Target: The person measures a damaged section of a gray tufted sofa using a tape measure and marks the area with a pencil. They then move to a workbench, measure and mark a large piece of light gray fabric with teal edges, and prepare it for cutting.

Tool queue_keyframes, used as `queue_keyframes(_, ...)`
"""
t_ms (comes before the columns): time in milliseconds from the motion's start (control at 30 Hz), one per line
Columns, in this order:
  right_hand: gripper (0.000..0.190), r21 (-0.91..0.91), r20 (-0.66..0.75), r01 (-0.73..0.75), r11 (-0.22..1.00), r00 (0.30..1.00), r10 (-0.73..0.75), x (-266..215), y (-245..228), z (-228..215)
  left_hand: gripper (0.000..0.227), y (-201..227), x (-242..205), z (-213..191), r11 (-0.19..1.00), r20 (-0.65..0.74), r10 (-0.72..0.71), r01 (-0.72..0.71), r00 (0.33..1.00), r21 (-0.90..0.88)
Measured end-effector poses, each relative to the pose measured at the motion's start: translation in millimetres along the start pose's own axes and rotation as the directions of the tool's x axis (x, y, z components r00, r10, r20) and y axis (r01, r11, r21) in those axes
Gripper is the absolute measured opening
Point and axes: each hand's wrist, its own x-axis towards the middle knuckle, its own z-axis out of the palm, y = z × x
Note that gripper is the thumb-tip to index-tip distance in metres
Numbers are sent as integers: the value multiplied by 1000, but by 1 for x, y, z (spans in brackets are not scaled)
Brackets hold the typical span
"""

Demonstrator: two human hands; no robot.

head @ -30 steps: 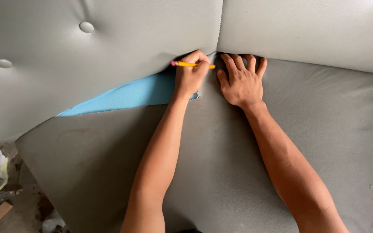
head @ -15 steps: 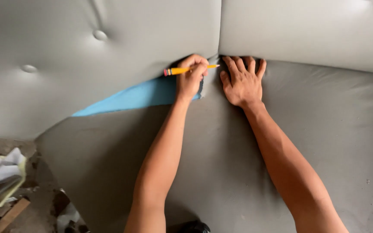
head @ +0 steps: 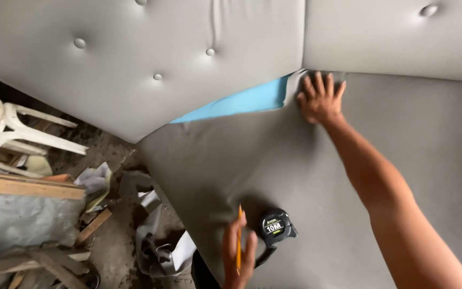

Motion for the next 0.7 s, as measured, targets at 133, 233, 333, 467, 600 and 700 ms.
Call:
queue_keyframes(133,74,45,293,51,998,954,-62,-93,-37,-66,69,-15,-56,4,901,186,320,-359,929,244)
queue_keyframes(233,69,9,45,209,978,977,-209,-184,-37,-82,81,-31,-54,21,862,78,312,-317,947,396)
queue_keyframes(333,66,17,119,215,976,969,-216,-245,-46,-122,83,-25,-54,22,863,59,273,-272,960,426)
queue_keyframes(467,67,28,172,182,983,968,-184,-305,-58,-152,82,4,-31,19,858,64,281,-280,958,431)
queue_keyframes(600,66,87,153,243,966,955,-254,-331,-60,-184,83,21,-4,24,895,173,235,-282,957,347)
queue_keyframes(700,65,152,159,261,953,945,-284,-334,-58,-188,74,9,15,30,866,272,300,-381,914,324)
